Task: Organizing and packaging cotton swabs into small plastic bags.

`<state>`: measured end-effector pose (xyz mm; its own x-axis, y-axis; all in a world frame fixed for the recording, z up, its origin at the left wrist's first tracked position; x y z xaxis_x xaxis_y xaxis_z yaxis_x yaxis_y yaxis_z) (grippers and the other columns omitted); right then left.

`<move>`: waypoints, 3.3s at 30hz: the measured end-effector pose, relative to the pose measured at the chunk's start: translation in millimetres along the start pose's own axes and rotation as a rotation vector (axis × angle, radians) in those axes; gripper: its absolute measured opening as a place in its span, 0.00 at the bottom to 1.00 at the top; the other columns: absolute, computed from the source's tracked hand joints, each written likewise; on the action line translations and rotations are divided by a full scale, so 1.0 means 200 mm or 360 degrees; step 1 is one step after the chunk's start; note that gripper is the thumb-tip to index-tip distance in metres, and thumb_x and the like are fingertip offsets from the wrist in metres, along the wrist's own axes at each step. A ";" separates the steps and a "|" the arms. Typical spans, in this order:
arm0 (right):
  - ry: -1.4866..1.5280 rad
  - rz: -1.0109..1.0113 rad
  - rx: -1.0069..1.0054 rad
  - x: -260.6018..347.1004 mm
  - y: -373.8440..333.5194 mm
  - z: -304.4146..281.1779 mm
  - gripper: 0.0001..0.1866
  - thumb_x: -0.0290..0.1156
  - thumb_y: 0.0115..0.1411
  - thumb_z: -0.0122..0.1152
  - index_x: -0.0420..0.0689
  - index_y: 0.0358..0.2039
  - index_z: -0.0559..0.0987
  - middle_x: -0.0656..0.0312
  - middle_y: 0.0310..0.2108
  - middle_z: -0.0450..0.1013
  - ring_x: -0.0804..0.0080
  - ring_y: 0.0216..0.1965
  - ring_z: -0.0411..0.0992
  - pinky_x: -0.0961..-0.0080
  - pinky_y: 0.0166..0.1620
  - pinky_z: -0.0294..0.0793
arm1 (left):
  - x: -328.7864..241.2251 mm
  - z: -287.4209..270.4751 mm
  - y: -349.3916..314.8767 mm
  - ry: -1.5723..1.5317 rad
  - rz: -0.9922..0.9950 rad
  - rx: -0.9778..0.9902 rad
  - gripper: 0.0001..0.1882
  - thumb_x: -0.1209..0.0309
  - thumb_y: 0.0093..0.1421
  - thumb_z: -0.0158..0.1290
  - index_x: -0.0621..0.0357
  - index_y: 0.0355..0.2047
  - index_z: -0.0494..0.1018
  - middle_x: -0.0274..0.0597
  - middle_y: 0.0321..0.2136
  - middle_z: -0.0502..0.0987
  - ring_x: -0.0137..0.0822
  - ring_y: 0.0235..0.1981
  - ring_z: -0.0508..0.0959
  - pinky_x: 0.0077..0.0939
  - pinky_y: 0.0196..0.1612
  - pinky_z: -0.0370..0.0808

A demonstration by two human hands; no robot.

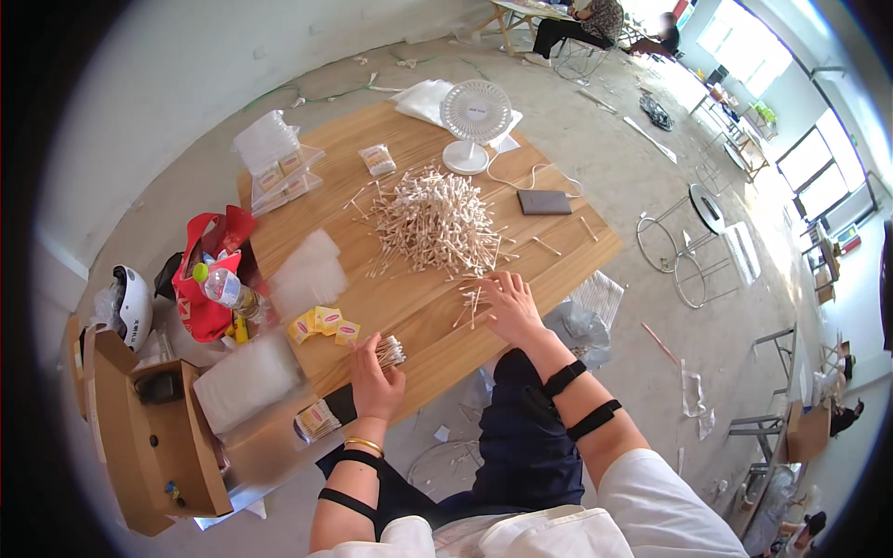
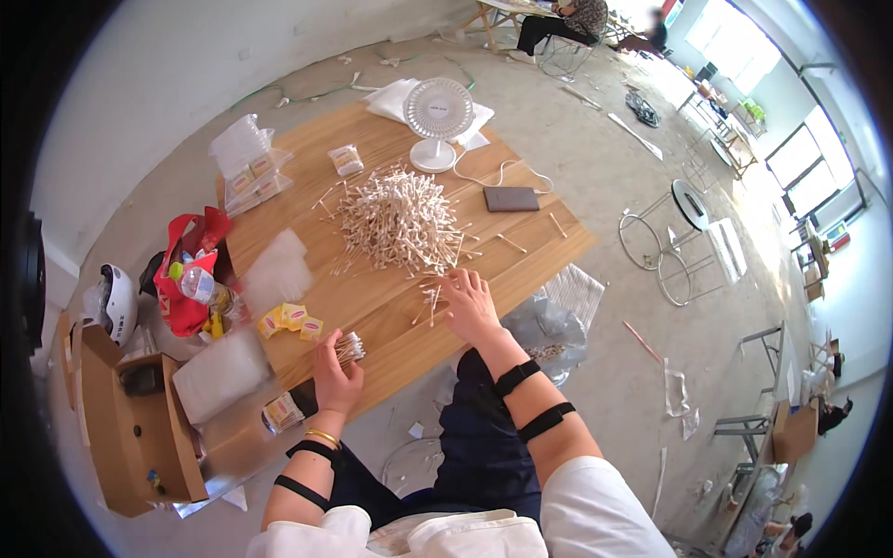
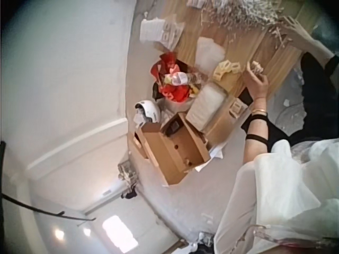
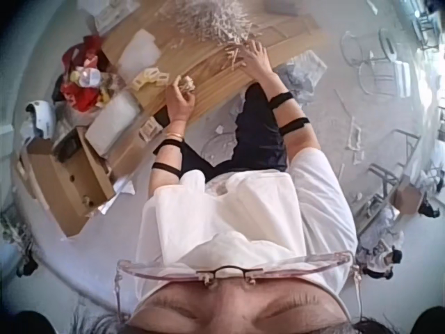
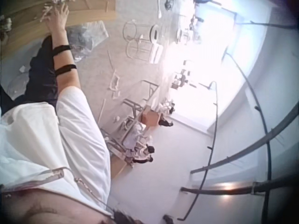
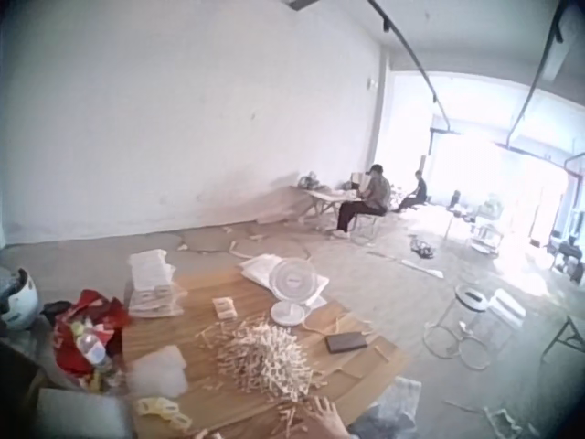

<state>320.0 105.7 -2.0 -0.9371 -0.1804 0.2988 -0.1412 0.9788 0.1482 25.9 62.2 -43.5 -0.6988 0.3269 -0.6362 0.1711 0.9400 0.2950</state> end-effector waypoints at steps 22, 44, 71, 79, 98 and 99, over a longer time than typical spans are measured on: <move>0.0240 -0.0462 0.0083 0.56 0.29 0.35 0.08 0.32 0.52 0.68 0.52 0.33 0.81 0.65 0.41 0.70 0.64 0.51 0.66 0.64 0.56 0.65 | -0.04 -0.01 0.00 0.0241 0.0161 -0.0019 0.36 0.69 0.49 0.56 0.61 0.59 0.62 0.57 0.55 0.67 0.59 0.60 0.65 0.63 0.71 0.50; 0.0576 -0.0163 -0.0271 0.37 0.14 0.32 0.09 0.32 0.54 0.66 0.48 0.35 0.78 0.59 0.40 0.69 0.55 0.49 0.66 0.59 0.52 0.66 | -0.02 0.02 0.02 0.0260 0.0075 0.0114 0.35 0.69 0.50 0.55 0.60 0.61 0.64 0.50 0.64 0.65 0.52 0.69 0.60 0.57 0.73 0.48; 0.1565 -0.0220 -0.0217 0.68 0.22 0.42 0.13 0.21 0.57 0.51 0.41 0.43 0.77 0.50 0.39 0.69 0.48 0.46 0.68 0.58 0.51 0.71 | -0.02 0.01 0.01 0.0272 -0.0090 0.0181 0.39 0.63 0.55 0.54 0.66 0.65 0.57 0.60 0.66 0.58 0.62 0.67 0.58 0.55 0.71 0.53; 0.1687 -0.0205 -0.0088 0.69 0.21 0.45 0.12 0.25 0.64 0.47 0.40 0.45 0.76 0.49 0.41 0.68 0.48 0.48 0.68 0.60 0.53 0.70 | -0.04 0.02 0.03 0.0361 0.0056 0.0143 0.38 0.63 0.55 0.54 0.66 0.64 0.58 0.61 0.64 0.61 0.60 0.68 0.58 0.57 0.72 0.50; 0.1882 0.0106 -0.0244 0.61 0.29 0.41 0.12 0.29 0.68 0.47 0.39 0.43 0.78 0.54 0.39 0.71 0.60 0.42 0.72 0.69 0.48 0.70 | -0.09 0.02 -0.02 0.0682 0.0021 0.0266 0.40 0.59 0.61 0.53 0.68 0.68 0.54 0.60 0.65 0.60 0.59 0.70 0.56 0.61 0.72 0.44; 0.1876 0.0091 -0.0226 0.61 0.28 0.40 0.12 0.30 0.68 0.47 0.39 0.43 0.78 0.52 0.39 0.71 0.57 0.43 0.72 0.67 0.48 0.71 | -0.09 0.02 -0.03 0.0696 0.0019 0.0267 0.40 0.59 0.61 0.53 0.68 0.68 0.54 0.60 0.65 0.60 0.59 0.70 0.56 0.61 0.72 0.44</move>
<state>171.7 147.0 -32.7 -0.0590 -0.1873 0.9805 -0.0026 0.9823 0.1875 39.2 50.9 -36.8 -0.9170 0.2998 -0.2629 0.2657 0.9510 0.1579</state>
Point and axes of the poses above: each hand's wrist, its own y-axis towards the middle knuckle, its own z-axis out of the palm, x = y × z, the point moved 3 cm from there along y, towards the middle knuckle
